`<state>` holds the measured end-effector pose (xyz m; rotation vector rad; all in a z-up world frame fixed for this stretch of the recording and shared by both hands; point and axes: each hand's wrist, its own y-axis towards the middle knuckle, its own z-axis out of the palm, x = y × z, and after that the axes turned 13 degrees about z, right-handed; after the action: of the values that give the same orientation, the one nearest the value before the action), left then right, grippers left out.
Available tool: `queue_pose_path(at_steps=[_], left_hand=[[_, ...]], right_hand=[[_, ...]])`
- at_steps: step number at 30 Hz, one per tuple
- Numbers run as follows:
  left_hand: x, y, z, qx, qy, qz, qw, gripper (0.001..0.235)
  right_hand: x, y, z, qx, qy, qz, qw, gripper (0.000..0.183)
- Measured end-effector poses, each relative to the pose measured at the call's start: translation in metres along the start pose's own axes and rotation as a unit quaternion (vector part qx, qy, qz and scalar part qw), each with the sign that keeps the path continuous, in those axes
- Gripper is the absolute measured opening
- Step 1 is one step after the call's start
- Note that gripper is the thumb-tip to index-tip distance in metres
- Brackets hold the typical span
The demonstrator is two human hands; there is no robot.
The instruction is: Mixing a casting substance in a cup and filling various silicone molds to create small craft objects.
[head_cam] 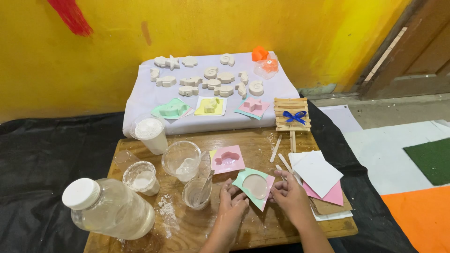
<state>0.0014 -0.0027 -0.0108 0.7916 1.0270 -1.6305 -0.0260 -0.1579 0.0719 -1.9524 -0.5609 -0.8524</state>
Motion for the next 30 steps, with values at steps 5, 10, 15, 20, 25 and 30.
queue_pose_path(at_steps=[5, 10, 15, 20, 25, 30], left_hand=[[0.009, 0.004, -0.001, -0.005, -0.050, -0.002, 0.999, 0.089], [0.006, -0.003, 0.003, -0.012, -0.051, -0.025, 0.998, 0.085], [-0.007, -0.020, 0.006, 0.026, -0.007, -0.004, 1.000, 0.090], [-0.002, -0.016, 0.005, 0.009, 0.019, -0.018, 1.000, 0.087], [0.030, -0.002, -0.003, -0.005, -0.103, 0.006, 0.995, 0.088], [-0.002, -0.020, 0.008, -0.005, -0.076, -0.018, 0.997, 0.090]], right_hand=[[0.013, -0.007, 0.000, 0.001, 0.016, -0.006, 1.000, 0.047], [0.002, 0.009, -0.001, -0.024, -0.043, -0.015, 0.999, 0.047], [-0.001, 0.010, -0.002, -0.022, -0.023, -0.019, 0.999, 0.044], [-0.003, 0.014, -0.003, -0.019, 0.007, -0.038, 0.999, 0.044], [-0.007, 0.026, -0.003, 0.004, 0.050, -0.037, 0.998, 0.043], [0.006, 0.015, -0.005, -0.005, 0.004, -0.021, 1.000, 0.039]])
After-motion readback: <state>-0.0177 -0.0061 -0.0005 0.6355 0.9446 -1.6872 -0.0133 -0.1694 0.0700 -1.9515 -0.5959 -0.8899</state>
